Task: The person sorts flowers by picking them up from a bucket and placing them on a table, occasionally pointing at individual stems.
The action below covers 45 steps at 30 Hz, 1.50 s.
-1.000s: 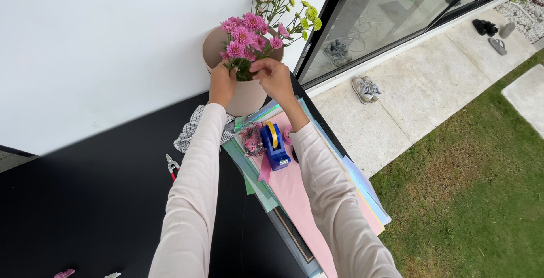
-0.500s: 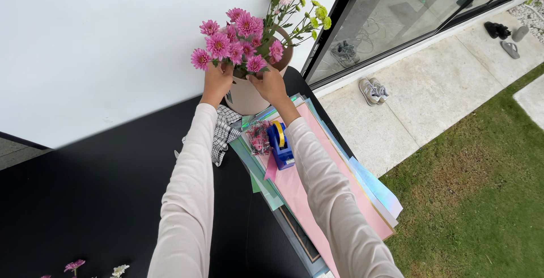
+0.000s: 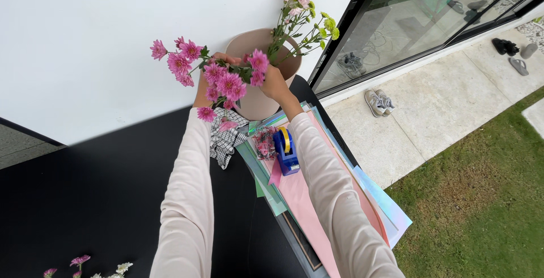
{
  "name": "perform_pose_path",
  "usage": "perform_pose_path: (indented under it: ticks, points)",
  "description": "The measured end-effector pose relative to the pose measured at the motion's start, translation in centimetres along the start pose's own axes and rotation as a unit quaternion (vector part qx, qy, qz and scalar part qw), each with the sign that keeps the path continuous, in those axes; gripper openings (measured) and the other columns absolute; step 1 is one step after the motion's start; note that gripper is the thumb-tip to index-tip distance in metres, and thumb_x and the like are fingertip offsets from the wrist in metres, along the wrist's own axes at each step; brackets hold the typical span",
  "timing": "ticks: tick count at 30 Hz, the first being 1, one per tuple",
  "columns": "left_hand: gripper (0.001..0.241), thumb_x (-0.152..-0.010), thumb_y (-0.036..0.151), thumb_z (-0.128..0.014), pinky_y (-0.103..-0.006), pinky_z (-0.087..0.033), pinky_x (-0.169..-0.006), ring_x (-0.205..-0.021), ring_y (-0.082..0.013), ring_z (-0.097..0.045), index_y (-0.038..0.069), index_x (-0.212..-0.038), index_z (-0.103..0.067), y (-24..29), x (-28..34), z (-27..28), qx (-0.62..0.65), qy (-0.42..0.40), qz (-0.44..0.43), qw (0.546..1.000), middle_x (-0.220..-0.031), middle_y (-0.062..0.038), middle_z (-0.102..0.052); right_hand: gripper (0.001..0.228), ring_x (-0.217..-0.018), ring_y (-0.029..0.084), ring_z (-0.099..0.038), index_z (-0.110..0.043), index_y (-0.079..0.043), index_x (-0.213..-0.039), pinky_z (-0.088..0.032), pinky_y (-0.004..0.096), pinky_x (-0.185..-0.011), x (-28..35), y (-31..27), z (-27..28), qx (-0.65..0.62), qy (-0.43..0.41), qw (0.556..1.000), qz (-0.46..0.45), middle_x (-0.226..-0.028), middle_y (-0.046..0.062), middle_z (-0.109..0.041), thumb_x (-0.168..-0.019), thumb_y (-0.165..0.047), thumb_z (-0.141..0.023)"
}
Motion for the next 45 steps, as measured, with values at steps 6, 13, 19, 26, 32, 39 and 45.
perform_pose_path:
  ticks: [6, 13, 19, 26, 32, 39, 45]
  points:
    - [0.019, -0.087, 0.007, -0.061, -0.0337, -0.037, -0.072, -0.079, -0.0200, -0.049, -0.003, -0.102, -0.057, -0.4, -1.2, -1.1, -0.013, 0.003, 0.012, 1.000, -0.083, -0.016, -0.050, 0.009, -0.067, 0.015, -0.057, -0.070, -0.005, -0.074, -0.049, 0.031, -0.069, 1.6, -4.9, 1.2, -0.099, 0.046, 0.994, 0.034, -0.065, 0.013, -0.063, -0.082, -0.009, -0.069]
    - [0.024, -0.088, 0.012, -0.060, -0.0335, -0.037, -0.077, -0.086, -0.0204, -0.049, -0.002, -0.107, -0.055, -2.2, 0.4, 0.4, -0.022, 0.010, 0.029, 0.999, -0.091, -0.016, -0.049, 0.030, -0.109, 0.044, -0.060, -0.061, 0.012, -0.109, -0.049, 0.050, -0.095, -0.8, 2.6, 1.8, -0.058, 0.125, 0.989, -0.056, -0.109, 0.033, -0.064, -0.087, -0.008, -0.069]
    - [0.030, -0.089, 0.016, -0.060, -0.0333, -0.036, -0.082, -0.093, -0.0208, -0.048, -0.001, -0.112, -0.054, -1.8, 2.1, -2.1, -0.033, 0.014, 0.045, 0.998, -0.100, -0.016, -0.049, 0.022, -0.054, 0.002, -0.041, -0.055, -0.009, -0.062, -0.039, 0.013, -0.058, -2.7, 5.8, 0.1, 0.024, 0.081, 0.996, -0.001, -0.051, 0.002, -0.049, -0.082, -0.002, -0.061]
    - [0.036, -0.091, 0.022, -0.059, -0.0330, -0.035, -0.088, -0.101, -0.0214, -0.048, 0.000, -0.119, -0.051, -2.0, 0.5, -3.0, -0.042, 0.013, 0.057, 0.997, -0.110, -0.015, -0.047, 0.012, -0.069, 0.013, -0.059, -0.064, -0.012, -0.089, -0.050, 0.028, -0.066, -1.3, -6.0, 0.4, 0.003, 0.019, 1.000, 0.006, -0.071, 0.006, -0.062, -0.081, -0.003, -0.062]
    - [0.042, -0.092, 0.027, -0.058, -0.0328, -0.034, -0.093, -0.108, -0.0218, -0.047, 0.001, -0.124, -0.049, -3.2, -0.2, -1.1, -0.052, 0.023, 0.069, 0.996, -0.118, -0.015, -0.047, 0.048, -0.121, 0.032, -0.057, -0.055, -0.006, -0.133, -0.050, 0.042, -0.102, 1.5, -9.5, 1.1, 0.010, -0.072, 0.997, 0.018, -0.127, 0.020, -0.060, -0.087, 0.002, -0.062]
    - [0.049, -0.094, 0.032, -0.057, -0.0326, -0.034, -0.099, -0.116, -0.0223, -0.047, 0.002, -0.131, -0.047, -4.0, 1.5, 0.5, -0.070, 0.034, 0.081, 0.994, -0.128, -0.014, -0.045, 0.028, -0.088, 0.029, -0.071, -0.064, -0.006, -0.119, -0.060, 0.039, -0.073, 1.5, -11.4, -0.1, 0.183, -0.038, 0.978, 0.096, -0.096, 0.016, -0.071, -0.091, -0.007, -0.061]
    - [0.054, -0.095, 0.037, -0.056, -0.0324, -0.033, -0.104, -0.123, -0.0227, -0.047, 0.002, -0.136, -0.045, -4.0, 1.2, 2.1, -0.083, 0.043, 0.092, 0.991, -0.136, -0.014, -0.045, 0.007, -0.073, 0.032, -0.070, -0.064, -0.005, -0.096, -0.058, 0.037, -0.058, 1.2, -12.3, -1.6, 0.252, -0.041, 0.955, 0.154, -0.081, 0.015, -0.066, -0.092, -0.009, -0.060]
Point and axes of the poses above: each hand's wrist, its own x-axis away from the middle knuckle, its own z-axis out of the back of the hand, y = z × x, the point moved 9 cm from there along -x, towards the middle knuckle
